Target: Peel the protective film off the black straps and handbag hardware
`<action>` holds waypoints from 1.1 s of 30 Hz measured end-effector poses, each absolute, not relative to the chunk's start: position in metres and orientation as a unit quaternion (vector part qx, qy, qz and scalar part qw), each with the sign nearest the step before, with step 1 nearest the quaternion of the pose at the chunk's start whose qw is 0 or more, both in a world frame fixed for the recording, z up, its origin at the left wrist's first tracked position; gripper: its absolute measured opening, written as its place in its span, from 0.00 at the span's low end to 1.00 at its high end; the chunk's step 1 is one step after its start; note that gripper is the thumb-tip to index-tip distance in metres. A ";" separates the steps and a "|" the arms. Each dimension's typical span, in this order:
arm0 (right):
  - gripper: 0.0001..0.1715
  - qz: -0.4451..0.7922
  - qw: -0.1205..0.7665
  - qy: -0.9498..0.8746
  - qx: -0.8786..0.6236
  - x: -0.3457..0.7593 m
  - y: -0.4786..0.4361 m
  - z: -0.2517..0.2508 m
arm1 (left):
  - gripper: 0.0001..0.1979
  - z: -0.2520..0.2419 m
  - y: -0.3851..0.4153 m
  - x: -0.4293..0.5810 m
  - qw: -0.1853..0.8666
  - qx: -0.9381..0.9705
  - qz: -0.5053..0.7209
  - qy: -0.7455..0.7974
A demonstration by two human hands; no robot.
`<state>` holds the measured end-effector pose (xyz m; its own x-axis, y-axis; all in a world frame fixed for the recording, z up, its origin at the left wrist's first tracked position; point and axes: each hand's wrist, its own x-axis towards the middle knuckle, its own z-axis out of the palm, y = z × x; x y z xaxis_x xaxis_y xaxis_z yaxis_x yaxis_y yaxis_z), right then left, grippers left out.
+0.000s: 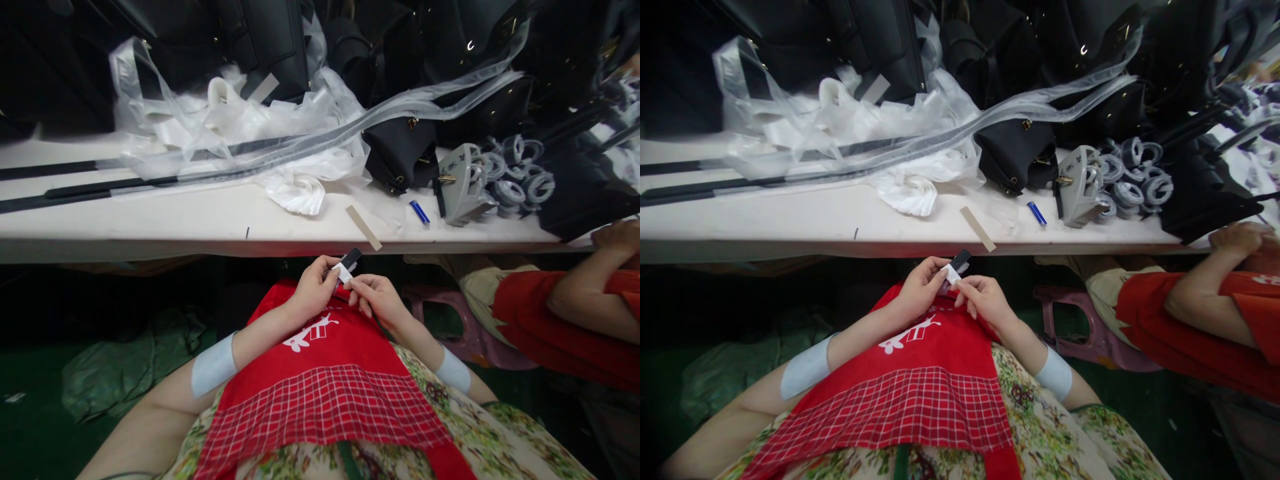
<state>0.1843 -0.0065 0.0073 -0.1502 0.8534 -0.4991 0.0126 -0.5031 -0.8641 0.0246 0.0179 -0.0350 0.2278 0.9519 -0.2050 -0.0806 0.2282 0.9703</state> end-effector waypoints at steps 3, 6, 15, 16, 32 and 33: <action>0.22 0.651 0.314 -0.372 -0.582 0.182 -0.004 0.003 | 0.09 -0.033 0.017 0.024 0.628 0.478 0.409 0.458; 0.24 0.641 0.307 -0.371 -0.598 0.180 -0.003 -0.003 | 0.09 -0.028 0.014 0.025 0.643 0.461 0.413 0.451; 0.20 0.680 0.320 -0.399 -0.526 0.173 -0.001 -0.015 | 0.17 -0.019 0.021 0.021 0.708 0.262 0.457 0.471; 0.20 0.676 0.324 -0.404 -0.524 0.172 0.000 -0.015 | 0.17 -0.019 0.022 0.020 0.705 0.262 0.462 0.471; 0.20 0.537 0.433 -0.415 -0.594 0.165 0.019 -0.022 | 0.11 -0.003 0.012 0.018 0.445 0.658 0.432 0.427; 0.19 0.541 0.436 -0.414 -0.588 0.166 0.019 -0.022 | 0.13 -0.004 0.012 0.019 0.450 0.648 0.438 0.431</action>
